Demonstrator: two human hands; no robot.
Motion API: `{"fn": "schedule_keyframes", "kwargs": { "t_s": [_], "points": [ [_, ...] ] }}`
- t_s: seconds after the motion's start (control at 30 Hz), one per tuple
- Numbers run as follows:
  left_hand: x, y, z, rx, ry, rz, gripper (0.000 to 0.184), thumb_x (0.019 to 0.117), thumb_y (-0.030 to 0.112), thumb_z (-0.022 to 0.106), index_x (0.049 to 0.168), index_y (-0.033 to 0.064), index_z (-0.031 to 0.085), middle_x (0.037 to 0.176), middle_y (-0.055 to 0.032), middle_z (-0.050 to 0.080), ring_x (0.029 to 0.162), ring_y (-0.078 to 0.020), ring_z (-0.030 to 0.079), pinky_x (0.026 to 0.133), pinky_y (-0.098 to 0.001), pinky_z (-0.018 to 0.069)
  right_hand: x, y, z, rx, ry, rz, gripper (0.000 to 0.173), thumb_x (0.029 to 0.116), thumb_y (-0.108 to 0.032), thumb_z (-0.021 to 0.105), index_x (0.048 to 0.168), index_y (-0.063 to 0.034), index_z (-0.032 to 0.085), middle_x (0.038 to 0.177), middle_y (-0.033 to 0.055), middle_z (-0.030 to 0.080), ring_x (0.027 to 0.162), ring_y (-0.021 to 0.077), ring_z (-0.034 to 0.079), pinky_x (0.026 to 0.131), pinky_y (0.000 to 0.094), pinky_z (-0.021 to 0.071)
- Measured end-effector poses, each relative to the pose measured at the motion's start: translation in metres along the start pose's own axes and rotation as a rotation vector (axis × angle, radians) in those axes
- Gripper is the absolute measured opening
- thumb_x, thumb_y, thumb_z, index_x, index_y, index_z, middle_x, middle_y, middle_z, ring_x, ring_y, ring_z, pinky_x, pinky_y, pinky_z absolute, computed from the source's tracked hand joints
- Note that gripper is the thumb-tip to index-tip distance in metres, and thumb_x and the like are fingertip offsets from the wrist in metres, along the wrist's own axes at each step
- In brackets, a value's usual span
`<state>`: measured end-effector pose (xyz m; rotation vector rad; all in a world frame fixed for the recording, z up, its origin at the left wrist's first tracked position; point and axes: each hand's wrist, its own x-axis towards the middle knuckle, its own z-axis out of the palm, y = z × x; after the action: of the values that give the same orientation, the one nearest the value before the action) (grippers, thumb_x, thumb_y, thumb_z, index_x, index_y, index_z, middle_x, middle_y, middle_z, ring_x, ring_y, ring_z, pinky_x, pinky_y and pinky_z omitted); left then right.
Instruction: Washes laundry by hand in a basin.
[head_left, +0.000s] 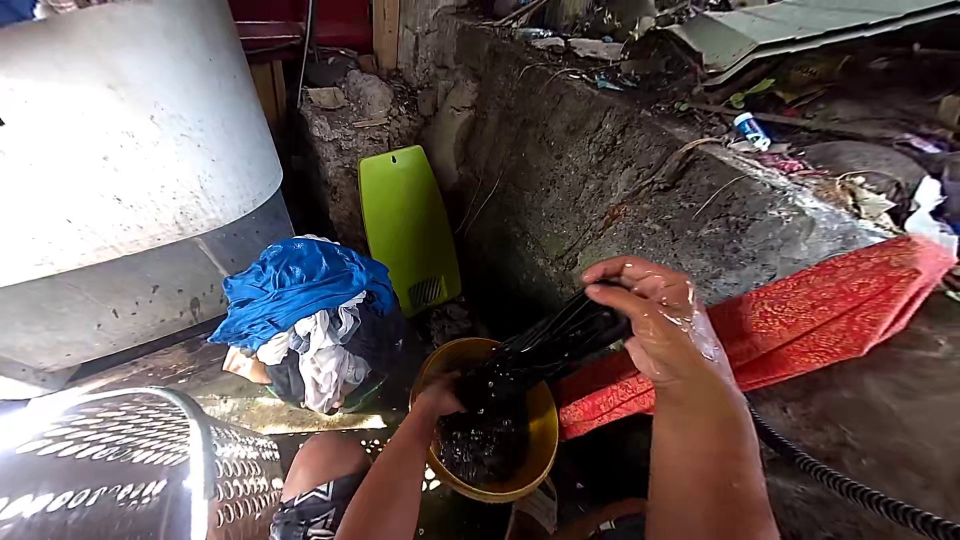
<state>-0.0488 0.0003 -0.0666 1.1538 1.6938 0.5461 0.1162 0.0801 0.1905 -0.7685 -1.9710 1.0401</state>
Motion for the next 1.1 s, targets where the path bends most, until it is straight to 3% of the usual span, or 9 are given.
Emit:
{"fn": "schedule_keyframes", "kwargs": {
  "t_s": [0.1, 0.23, 0.33, 0.43, 0.5, 0.67, 0.77, 0.93, 1.1],
  "points": [
    [-0.002, 0.019, -0.006, 0.153, 0.001, -0.02, 0.05, 0.0974, 0.026, 0.069, 0.138, 0.0, 0.059, 0.142, -0.0239, 0.058, 0.136, -0.0386, 0.053, 0.112, -0.0586, 0.0414, 0.004, 0.039, 0.009, -0.208, 0.067, 0.034, 0.012, 0.094, 0.006, 0.059, 0.101, 0.0021, 0.068, 0.098, 0.0114, 0.068, 0.088, 0.0168, 0.063, 0.08, 0.0384, 0.0529],
    [-0.026, 0.064, -0.041, -0.092, 0.188, 0.081, 0.027, 0.0986, 0.023, 0.064, 0.101, -0.0027, 0.072, 0.102, -0.0205, 0.069, 0.1, -0.0338, 0.066, 0.091, -0.0571, 0.0506, -0.01, 0.113, 0.04, -0.73, -0.437, 0.452, 0.032, 0.0958, -0.01, 0.065, 0.126, 0.002, 0.066, 0.127, 0.0288, 0.064, 0.121, 0.0442, 0.061, 0.101, 0.0634, 0.0469],
    [-0.019, 0.059, -0.046, -0.232, 0.273, 0.18, 0.022, 0.0965, 0.019, 0.062, 0.08, 0.0042, 0.064, 0.075, -0.0034, 0.056, 0.072, -0.0156, 0.053, 0.071, -0.0405, 0.0446, -0.031, 0.164, 0.075, -0.878, -0.681, 0.667, 0.06, 0.0923, -0.02, 0.072, 0.144, 0.001, 0.052, 0.149, 0.0306, 0.047, 0.134, 0.0479, 0.05, 0.107, 0.0649, 0.043],
    [-0.008, 0.039, -0.034, -0.025, 0.238, 0.0, 0.038, 0.0985, 0.024, 0.064, 0.129, 0.002, 0.066, 0.123, -0.0198, 0.069, 0.116, -0.0318, 0.065, 0.101, -0.0547, 0.0504, -0.051, 0.221, 0.109, -0.854, -0.814, 0.595, 0.07, 0.0933, -0.022, 0.071, 0.156, -0.014, 0.043, 0.16, 0.0211, 0.039, 0.146, 0.0438, 0.039, 0.112, 0.0657, 0.0392],
    [0.0, 0.033, -0.024, 0.165, 0.162, -0.172, 0.066, 0.0998, 0.026, 0.062, 0.157, 0.0061, 0.037, 0.15, -0.0215, 0.052, 0.139, -0.0362, 0.051, 0.114, -0.0567, 0.0416, -0.07, 0.255, 0.122, -0.901, -0.894, 0.562, 0.064, 0.0973, -0.028, 0.067, 0.156, -0.0169, 0.044, 0.161, 0.0191, 0.038, 0.151, 0.0416, 0.031, 0.117, 0.0652, 0.0315],
    [0.026, -0.003, 0.024, 0.337, -0.012, -0.216, 0.072, 0.0984, 0.032, 0.068, 0.162, 0.0216, 0.034, 0.166, -0.0209, 0.03, 0.151, -0.0442, 0.03, 0.116, -0.0638, 0.0357, -0.119, 0.268, 0.135, -0.951, -1.006, 0.79, 0.051, 0.1036, -0.024, 0.056, 0.151, -0.0057, 0.049, 0.155, 0.0229, 0.047, 0.144, 0.0433, 0.042, 0.116, 0.0682, 0.0292],
    [0.024, -0.016, 0.058, 0.478, -0.063, -0.328, 0.061, 0.095, 0.013, 0.069, 0.152, 0.007, 0.048, 0.16, -0.0249, 0.036, 0.147, -0.0482, 0.034, 0.112, -0.0611, 0.042, -0.115, 0.262, 0.134, -0.869, -1.092, 0.805, 0.058, 0.0996, -0.032, 0.064, 0.146, 0.0007, 0.052, 0.15, 0.0276, 0.05, 0.141, 0.0458, 0.044, 0.114, 0.0685, 0.0325],
    [0.018, -0.012, 0.067, 0.309, -0.005, -0.496, 0.045, 0.0995, 0.012, 0.06, 0.14, -0.0055, 0.055, 0.15, -0.0275, 0.05, 0.14, -0.0443, 0.047, 0.113, -0.0579, 0.0415, -0.081, 0.231, 0.102, 0.101, -0.17, 0.791, 0.041, 0.0824, 0.002, 0.069, 0.123, 0.0058, 0.065, 0.119, 0.0215, 0.067, 0.111, 0.0284, 0.063, 0.095, 0.047, 0.0513],
    [-0.007, 0.052, 0.05, 0.005, 0.408, -0.049, 0.033, 0.0947, 0.018, 0.066, 0.121, -0.0015, 0.071, 0.153, -0.0169, 0.05, 0.141, -0.0341, 0.048, 0.113, -0.0507, 0.0435, -0.079, 0.239, 0.114, 0.929, 0.28, 0.927, 0.047, 0.1104, -0.043, 0.03, 0.133, -0.0089, 0.053, 0.113, 0.0094, 0.068, 0.101, 0.019, 0.067, 0.086, 0.0438, 0.057]
  ]
}}
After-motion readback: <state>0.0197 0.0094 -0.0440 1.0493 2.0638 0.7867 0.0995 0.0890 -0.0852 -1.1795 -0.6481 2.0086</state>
